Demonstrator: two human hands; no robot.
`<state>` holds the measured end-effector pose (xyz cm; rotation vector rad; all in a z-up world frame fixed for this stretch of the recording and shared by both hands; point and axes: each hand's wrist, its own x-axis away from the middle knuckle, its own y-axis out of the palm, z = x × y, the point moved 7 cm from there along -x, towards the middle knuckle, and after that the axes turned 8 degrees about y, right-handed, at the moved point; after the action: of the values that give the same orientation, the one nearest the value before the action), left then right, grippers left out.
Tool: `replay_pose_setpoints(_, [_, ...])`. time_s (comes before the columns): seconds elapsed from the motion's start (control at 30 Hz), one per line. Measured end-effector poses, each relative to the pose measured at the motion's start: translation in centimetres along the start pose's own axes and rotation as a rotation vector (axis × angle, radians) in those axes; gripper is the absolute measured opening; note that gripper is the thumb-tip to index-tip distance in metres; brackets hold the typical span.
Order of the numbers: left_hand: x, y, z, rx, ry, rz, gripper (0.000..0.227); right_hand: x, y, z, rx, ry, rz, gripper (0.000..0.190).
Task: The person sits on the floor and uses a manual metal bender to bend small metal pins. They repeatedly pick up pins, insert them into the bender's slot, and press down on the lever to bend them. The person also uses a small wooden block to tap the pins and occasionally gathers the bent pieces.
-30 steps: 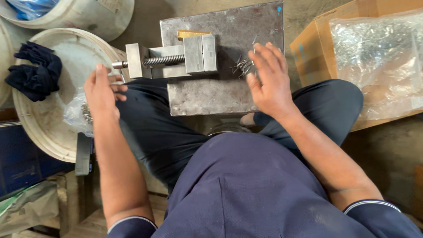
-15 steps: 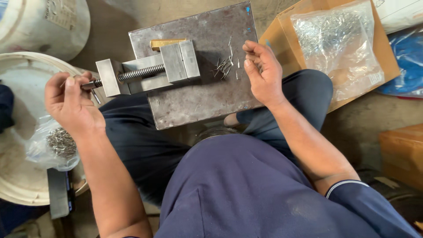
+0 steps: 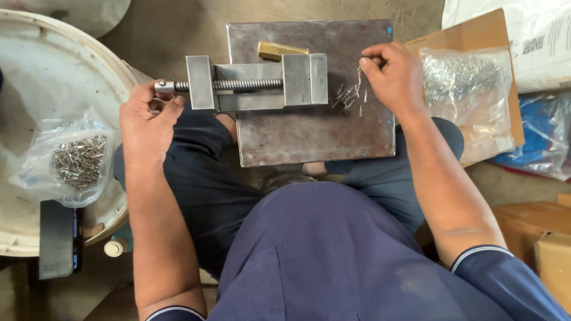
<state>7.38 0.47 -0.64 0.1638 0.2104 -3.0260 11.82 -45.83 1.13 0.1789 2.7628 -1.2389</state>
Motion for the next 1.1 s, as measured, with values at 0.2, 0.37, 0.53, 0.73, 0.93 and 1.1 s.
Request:
replay_pose_setpoints(0.2, [-0.7,0.4,-1.4,0.044,-0.149,0.026,0.018,0.3,0.6,-0.4,0.126,-0.032,0.057,0.009])
replay_pose_setpoints(0.37, [-0.9,0.8,-0.2,0.303,-0.065,-0.015,0.034,1.1,0.7,1.2,-0.052,0.061,0.114,0.009])
replay_pose_setpoints(0.53, [-0.5,1.1,1.5,0.527,0.081,-0.081,0.041,2.3,1.0,3.6,-0.375,0.141,0.097,0.009])
replay_pose_setpoints(0.73, [-0.4,0.7,0.6,0.444,0.172,0.016,0.048,3.2,1.2,4.2,-0.373,0.127,0.122,0.011])
replay_pose_setpoints(0.93, [0.2,0.4,0.6,0.383,0.271,0.035,0.044,3.5,0.8,4.0,-0.354,0.117,0.135,0.011])
replay_pose_setpoints(1.1, [0.8,0.4,2.0,0.265,0.339,0.089,0.026,3.5,0.9,3.8,-0.405,0.075,0.139,0.010])
